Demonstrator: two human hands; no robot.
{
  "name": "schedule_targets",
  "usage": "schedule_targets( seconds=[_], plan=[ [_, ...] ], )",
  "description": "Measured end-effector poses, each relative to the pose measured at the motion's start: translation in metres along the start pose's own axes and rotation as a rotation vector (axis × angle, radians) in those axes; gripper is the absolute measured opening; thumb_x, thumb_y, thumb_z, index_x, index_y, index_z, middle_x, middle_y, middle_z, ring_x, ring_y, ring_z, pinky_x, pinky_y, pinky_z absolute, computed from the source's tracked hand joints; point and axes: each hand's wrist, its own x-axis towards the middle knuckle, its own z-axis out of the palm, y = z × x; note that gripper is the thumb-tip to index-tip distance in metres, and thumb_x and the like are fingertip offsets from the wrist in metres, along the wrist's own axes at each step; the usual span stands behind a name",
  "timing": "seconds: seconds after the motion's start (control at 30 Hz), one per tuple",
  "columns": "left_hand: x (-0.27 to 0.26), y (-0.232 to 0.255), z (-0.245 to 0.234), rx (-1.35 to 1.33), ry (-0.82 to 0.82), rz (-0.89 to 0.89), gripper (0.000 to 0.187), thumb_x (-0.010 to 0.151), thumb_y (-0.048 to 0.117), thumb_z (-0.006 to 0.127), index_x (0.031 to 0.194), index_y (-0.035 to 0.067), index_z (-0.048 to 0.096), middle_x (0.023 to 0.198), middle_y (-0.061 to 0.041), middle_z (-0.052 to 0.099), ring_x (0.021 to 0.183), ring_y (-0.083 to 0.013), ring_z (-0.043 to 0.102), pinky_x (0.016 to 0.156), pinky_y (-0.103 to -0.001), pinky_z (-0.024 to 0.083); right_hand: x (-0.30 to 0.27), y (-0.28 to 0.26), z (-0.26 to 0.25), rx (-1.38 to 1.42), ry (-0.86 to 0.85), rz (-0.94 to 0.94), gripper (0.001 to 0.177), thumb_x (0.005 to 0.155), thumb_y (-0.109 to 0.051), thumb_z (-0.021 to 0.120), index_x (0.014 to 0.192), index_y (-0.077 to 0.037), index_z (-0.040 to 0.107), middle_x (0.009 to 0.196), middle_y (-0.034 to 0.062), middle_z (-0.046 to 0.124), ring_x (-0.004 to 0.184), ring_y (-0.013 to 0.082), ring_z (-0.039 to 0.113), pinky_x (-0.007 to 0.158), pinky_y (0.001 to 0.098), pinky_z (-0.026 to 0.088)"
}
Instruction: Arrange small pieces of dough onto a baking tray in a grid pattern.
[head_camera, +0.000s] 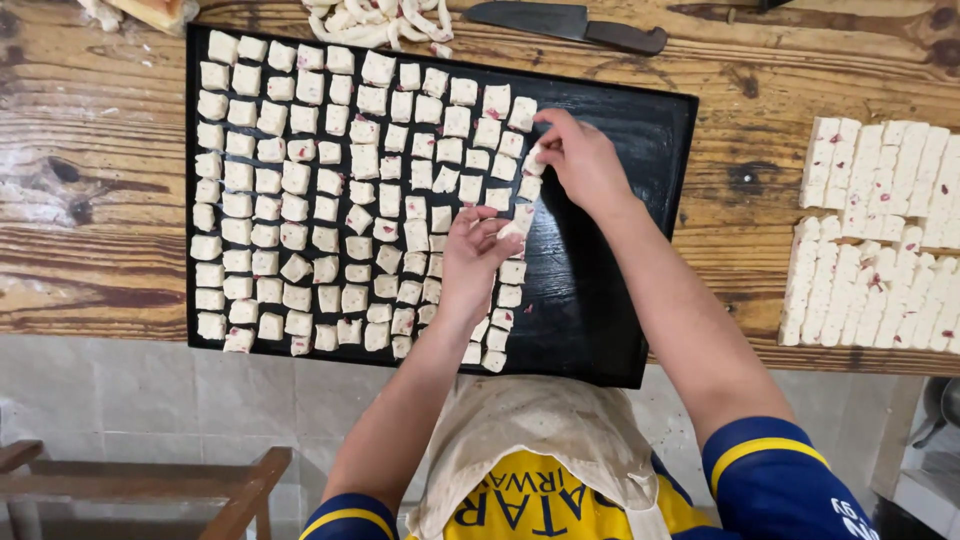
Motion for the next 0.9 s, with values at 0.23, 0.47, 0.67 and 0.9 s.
schedule_targets(
  seconds=[0.23,0.47,0.67,0.9],
  plan=[
    [0.035,0.005,0.024,-0.029,0.069,0.001,0.026,0.082,-0.012,0.075,0.105,-0.002,0.068,0.101,-0.017,0.074,0.084,-0.0195,0.072,0.08,-0.029,0.062,-0.018,-0.066,-0.022,0.357,-0.181,0.411,0.017,0.101,-0.027,0.061,0.112,-0.016,0.067,0.101,-0.0017,0.073,0.082,0.0114,0.063,0.075,0.0277,0.051],
    [0.002,0.033,0.035,0.166,-0.04,-0.112,0.061,0.088,-0.007,0.066,0.141,0.014,0.044,0.128,-0.016,0.055,0.112,-0.0272,0.068,0.1,-0.036,0.056,0.013,0.001,-0.005,0.105,0.102,0.096,0.021,0.094,-0.008,0.073,0.114,-0.011,0.078,0.102,0.0062,0.069,0.09,0.0245,0.068,0.086,0.0335,0.05],
    [-0.055,0.05,0.013,0.277,-0.057,-0.111,0.048,0.092,0.007,0.069,0.135,0.01,0.048,0.113,-0.01,0.062,0.097,-0.0234,0.07,0.087,-0.033,0.059,0.01,-0.01,-0.031,0.087,0.168,0.088,0.023,0.096,-0.009,0.075,0.115,-0.007,0.062,0.108,0.0074,0.054,0.078,0.0222,0.056,0.074,0.0372,0.05],
    [-0.112,0.072,-0.013,0.49,0.287,-0.27,0.018,0.09,0.012,0.067,0.108,0.007,0.065,0.09,-0.005,0.067,0.082,-0.0148,0.068,0.088,-0.031,0.054,-0.077,0.06,-0.145,0.026,-0.447,0.427,0.032,0.098,-0.032,0.068,0.128,-0.02,0.068,0.107,0.0031,0.075,0.09,0.0189,0.071,0.081,0.0352,0.05]
  ],
)
